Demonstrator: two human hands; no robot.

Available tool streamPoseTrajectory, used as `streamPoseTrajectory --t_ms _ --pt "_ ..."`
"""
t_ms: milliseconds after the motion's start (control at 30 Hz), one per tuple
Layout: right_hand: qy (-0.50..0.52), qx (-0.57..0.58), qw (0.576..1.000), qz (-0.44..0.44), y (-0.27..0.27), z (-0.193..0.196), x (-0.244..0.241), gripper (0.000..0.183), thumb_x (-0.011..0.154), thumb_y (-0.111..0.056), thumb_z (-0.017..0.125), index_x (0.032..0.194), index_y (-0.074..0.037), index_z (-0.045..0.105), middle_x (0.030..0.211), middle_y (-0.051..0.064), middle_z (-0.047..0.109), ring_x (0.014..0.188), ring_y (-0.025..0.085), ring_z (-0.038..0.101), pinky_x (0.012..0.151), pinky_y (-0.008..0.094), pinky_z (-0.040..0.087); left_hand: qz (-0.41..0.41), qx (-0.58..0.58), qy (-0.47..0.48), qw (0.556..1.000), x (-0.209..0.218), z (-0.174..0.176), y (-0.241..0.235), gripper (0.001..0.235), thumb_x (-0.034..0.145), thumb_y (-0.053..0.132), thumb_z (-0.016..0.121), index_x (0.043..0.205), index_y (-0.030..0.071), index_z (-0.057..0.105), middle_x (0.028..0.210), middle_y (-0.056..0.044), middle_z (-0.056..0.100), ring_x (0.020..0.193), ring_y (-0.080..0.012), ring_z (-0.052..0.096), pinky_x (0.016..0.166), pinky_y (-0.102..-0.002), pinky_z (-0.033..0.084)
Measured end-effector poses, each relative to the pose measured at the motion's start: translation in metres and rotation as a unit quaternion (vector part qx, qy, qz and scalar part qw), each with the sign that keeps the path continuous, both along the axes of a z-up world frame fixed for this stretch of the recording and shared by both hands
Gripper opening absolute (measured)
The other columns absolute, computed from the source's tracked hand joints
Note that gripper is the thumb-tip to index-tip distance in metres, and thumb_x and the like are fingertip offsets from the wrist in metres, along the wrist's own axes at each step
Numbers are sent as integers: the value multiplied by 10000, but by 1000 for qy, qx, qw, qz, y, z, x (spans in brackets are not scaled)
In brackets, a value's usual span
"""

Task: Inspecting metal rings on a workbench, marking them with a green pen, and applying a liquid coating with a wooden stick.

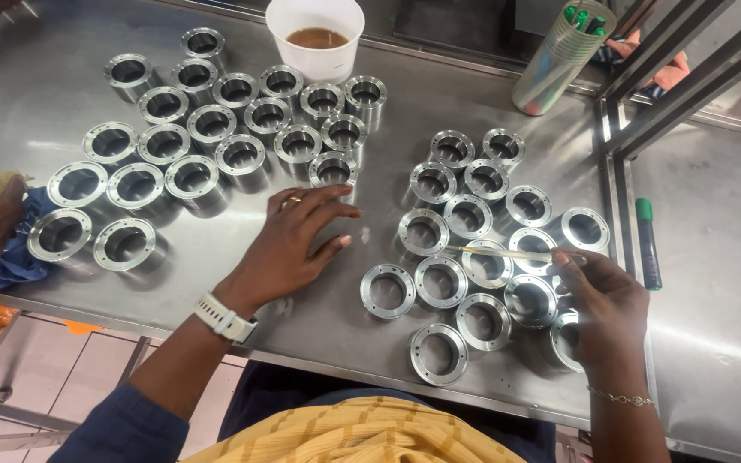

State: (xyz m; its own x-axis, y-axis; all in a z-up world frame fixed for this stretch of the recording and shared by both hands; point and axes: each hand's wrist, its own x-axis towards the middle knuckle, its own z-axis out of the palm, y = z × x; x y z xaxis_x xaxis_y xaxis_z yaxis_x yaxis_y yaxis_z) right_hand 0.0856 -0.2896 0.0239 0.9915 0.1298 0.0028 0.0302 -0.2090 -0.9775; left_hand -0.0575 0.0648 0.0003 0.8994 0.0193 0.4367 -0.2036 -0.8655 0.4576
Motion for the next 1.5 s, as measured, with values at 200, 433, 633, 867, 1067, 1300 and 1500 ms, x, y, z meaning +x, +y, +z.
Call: streamPoseTrajectory --t_ms 200,433,633,867,1067,1300,1500 --pt "28 -37 998 -41 13 14 -11 263 917 -225 778 1106 -43 765 793 11 684 582 62 529 462 218 367 -52 35 20 998 32 -4 -19 352 943 319 686 1260 174 638 1499 -59 498 1356 -262 473 1173 -519 234" --pt "24 -49 997 -50 9 9 -4 272 904 -239 783 1095 -46 771 792 13 680 594 65 526 449 228 357 -119 77 12 990 56 -12 -30 275 930 333 683 1180 221 710 1483 -109 498 1383 -285 473 1169 -575 227" --pt "15 26 999 -25 21 13 13 301 920 -257 765 1092 -10 744 863 9 732 667 42 587 577 206 470 -83 174 59 980 31 10 -7 263 835 410 740 952 175 737 1427 -104 519 1429 -327 420 1201 -576 226" --pt "32 62 998 7 52 -8 60 294 907 -259 783 1059 -10 748 843 37 710 620 84 568 522 232 422 72 140 36 987 -36 7 76 213 831 393 725 924 205 762 1356 -60 561 1369 -281 474 1184 -553 205" --pt "4 46 999 21 78 -15 77 270 909 -244 776 1055 -18 751 868 36 749 645 63 606 530 199 472 235 158 11 959 -57 -9 107 201 923 353 670 942 172 755 1446 -80 555 1402 -310 472 1217 -557 194" --pt "-6 38 999 31 83 -19 81 221 925 -196 763 1054 -17 757 847 34 732 622 63 585 506 212 470 226 78 -43 970 -39 7 76 172 983 315 647 1028 182 746 1413 -72 569 1371 -277 482 1244 -567 134" --pt "-30 37 998 37 80 -18 79 227 929 -194 766 1055 -6 758 838 32 732 631 49 580 506 205 480 131 86 -76 985 -2 23 43 148 962 327 675 1010 208 748 1415 -51 569 1407 -268 463 1207 -550 113"
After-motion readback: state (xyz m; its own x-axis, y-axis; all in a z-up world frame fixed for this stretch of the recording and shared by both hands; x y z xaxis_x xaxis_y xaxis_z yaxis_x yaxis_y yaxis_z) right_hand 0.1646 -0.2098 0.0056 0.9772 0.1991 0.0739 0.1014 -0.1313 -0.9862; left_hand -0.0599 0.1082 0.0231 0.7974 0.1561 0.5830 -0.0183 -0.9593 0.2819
